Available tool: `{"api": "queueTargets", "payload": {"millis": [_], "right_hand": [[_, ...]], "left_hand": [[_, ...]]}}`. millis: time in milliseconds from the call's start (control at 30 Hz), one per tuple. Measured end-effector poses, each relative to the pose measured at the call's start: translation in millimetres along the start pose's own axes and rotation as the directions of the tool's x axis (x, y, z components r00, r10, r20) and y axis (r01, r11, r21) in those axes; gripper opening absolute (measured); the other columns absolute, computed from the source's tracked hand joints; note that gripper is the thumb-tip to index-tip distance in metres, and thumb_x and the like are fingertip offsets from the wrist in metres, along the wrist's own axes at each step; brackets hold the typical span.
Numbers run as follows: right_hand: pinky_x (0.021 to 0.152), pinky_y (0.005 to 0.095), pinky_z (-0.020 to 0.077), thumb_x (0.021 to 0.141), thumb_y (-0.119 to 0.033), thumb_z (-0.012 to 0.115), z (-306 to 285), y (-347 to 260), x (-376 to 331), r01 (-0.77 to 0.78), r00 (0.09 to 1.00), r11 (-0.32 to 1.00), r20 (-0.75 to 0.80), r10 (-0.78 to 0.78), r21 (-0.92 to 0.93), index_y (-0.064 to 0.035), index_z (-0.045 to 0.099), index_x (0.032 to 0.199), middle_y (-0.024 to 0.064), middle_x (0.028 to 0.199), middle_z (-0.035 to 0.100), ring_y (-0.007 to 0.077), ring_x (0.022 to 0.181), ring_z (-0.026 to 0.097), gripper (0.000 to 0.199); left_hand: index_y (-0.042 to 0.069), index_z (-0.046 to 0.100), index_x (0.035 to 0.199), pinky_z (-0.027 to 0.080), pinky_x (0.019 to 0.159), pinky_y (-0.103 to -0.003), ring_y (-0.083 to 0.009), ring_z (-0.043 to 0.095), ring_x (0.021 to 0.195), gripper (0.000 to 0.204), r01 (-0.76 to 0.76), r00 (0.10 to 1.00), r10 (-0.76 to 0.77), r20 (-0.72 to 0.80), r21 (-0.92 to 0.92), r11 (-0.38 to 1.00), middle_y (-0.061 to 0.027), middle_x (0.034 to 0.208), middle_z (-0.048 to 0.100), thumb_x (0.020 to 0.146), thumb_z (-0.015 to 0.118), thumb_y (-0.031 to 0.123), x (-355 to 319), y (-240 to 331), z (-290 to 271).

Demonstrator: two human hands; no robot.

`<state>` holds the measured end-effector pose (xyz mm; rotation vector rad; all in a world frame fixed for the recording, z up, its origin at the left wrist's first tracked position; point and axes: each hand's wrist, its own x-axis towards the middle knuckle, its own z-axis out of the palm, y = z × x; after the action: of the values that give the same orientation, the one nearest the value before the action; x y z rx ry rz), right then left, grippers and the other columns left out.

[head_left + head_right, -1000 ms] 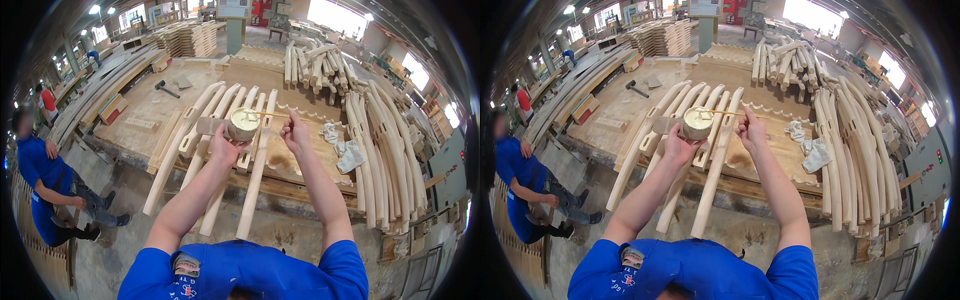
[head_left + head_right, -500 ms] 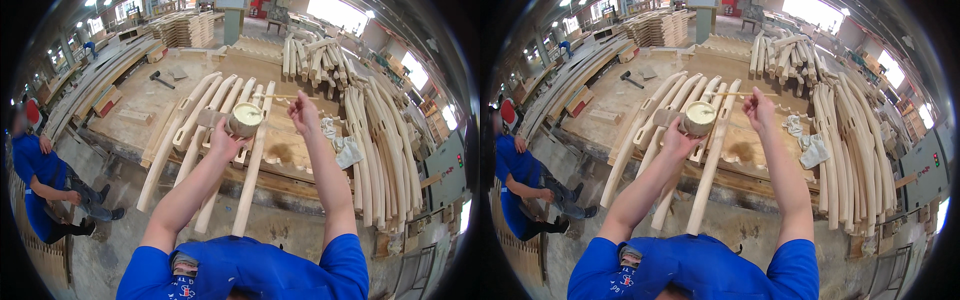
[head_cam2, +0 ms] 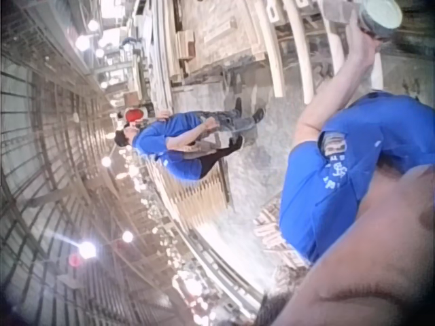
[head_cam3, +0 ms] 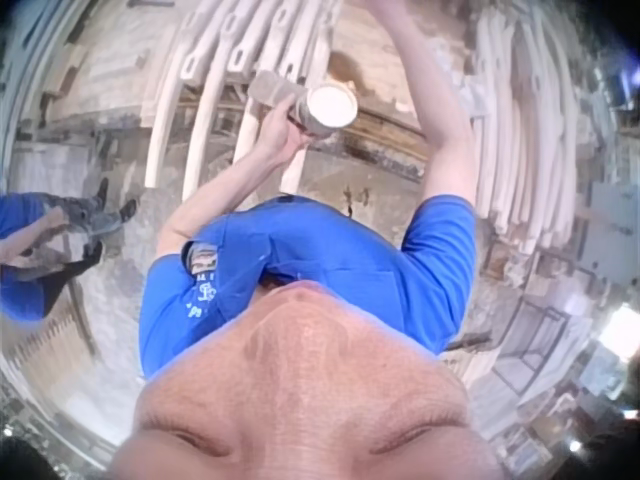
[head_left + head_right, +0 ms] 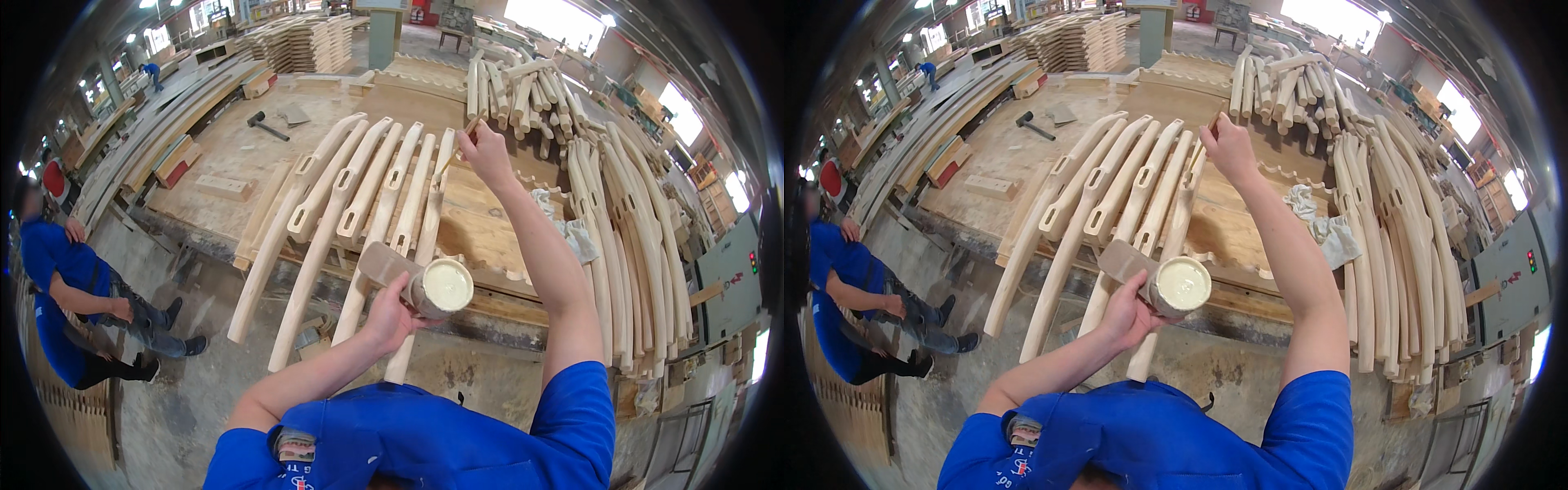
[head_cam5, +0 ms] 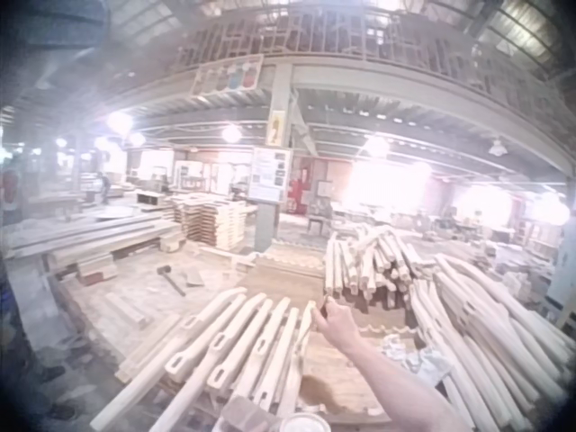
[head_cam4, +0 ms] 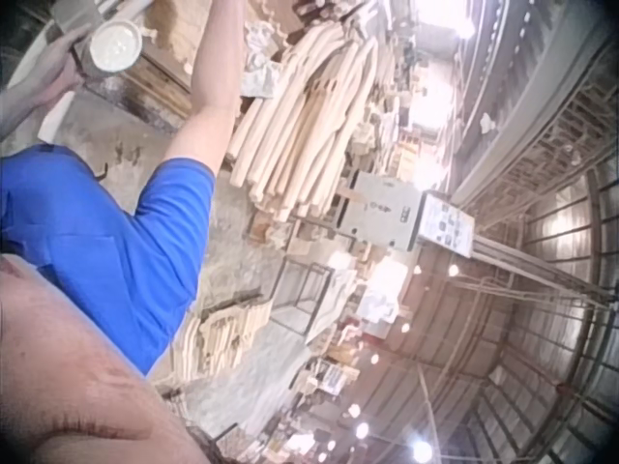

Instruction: The person applies glue to the ends of wooden chair legs using a small brush and a container of glue. They pick up each leg, apply glue to the ends, and place the legs back on the workbench.

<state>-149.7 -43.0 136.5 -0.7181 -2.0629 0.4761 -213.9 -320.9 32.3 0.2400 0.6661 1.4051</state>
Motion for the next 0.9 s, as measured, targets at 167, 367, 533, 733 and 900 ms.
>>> {"api": "queueTargets", "payload": {"millis": [167, 367, 533, 733, 900], "right_hand": [[0.059, 0.0418, 0.0471, 0.083, -0.021, 0.058, 10.2, -0.5, 1.1, 0.041, 0.998, 0.994, 0.052, -0.036, -0.105, 0.001, 0.053, 0.082, 0.018, 0.067, 0.061, 0.0356, 0.064, 0.06, 0.023], [0.061, 0.0449, 0.0456, 0.084, -0.022, 0.056, 30.0, 8.5, -4.1, 0.052, 0.989, 0.986, 0.145, -0.028, -0.161, -0.0003, 0.051, 0.082, 0.0185, 0.068, 0.061, 0.0372, 0.067, 0.059, 0.022], [0.063, 0.0458, 0.0446, 0.084, -0.023, 0.056, 35.9, 2.0, 5.1, 0.095, 0.965, 0.987, 0.255, -0.06, -0.127, -0.0016, 0.051, 0.084, 0.0177, 0.07, 0.06, 0.0378, 0.068, 0.058, 0.022], [0.063, 0.0425, 0.0472, 0.085, -0.022, 0.057, 27.6, 8.6, 10.8, 0.115, 0.945, 0.959, 0.325, -0.026, -0.259, -0.0007, 0.052, 0.083, 0.0172, 0.069, 0.061, 0.0351, 0.067, 0.06, 0.022], [0.061, 0.0371, 0.049, 0.085, -0.022, 0.058, 29.6, -9.8, 10.3, -0.138, 0.897, 0.987, 0.412, 0.16, -0.081, 0.0006, 0.055, 0.087, 0.0155, 0.068, 0.062, 0.0266, 0.06, 0.063, 0.023]], "left_hand": [[0.001, 0.033, 0.13, 0.046, 0.091, -0.053, -0.0309, 0.051, 0.114, 0.047, -0.018, 0.998, 0.02, -0.052, 0.057, 0.998, -0.0169, 0.127, 0.047, 0.097, 0.032, 0.034, -2.2, -11.2, 1.2], [-0.002, 0.042, 0.123, 0.05, 0.084, -0.052, -0.0289, 0.054, 0.108, 0.045, -0.056, 0.995, 0.058, -0.076, 0.028, 0.998, -0.0164, 0.12, 0.05, 0.097, 0.035, 0.033, -2.0, -14.7, 2.2], [-0.002, 0.041, 0.124, 0.05, 0.084, -0.052, -0.0288, 0.055, 0.106, 0.045, -0.055, 0.997, 0.057, -0.05, 0.044, 0.998, -0.0166, 0.119, 0.051, 0.097, 0.035, 0.033, -2.9, -15.3, -1.1], [-0.003, 0.041, 0.123, 0.05, 0.083, -0.052, -0.0293, 0.054, 0.107, 0.045, -0.06, 0.997, 0.061, -0.056, 0.025, 0.998, -0.0173, 0.12, 0.049, 0.097, 0.034, 0.033, -2.9, -16.9, 2.7], [0.001, 0.037, 0.128, 0.046, 0.09, -0.054, -0.0291, 0.05, 0.115, 0.045, -0.042, 0.998, 0.043, -0.055, 0.028, 0.999, -0.0148, 0.128, 0.046, 0.097, 0.033, 0.033, -3.4, -13.9, -1.2]]}}
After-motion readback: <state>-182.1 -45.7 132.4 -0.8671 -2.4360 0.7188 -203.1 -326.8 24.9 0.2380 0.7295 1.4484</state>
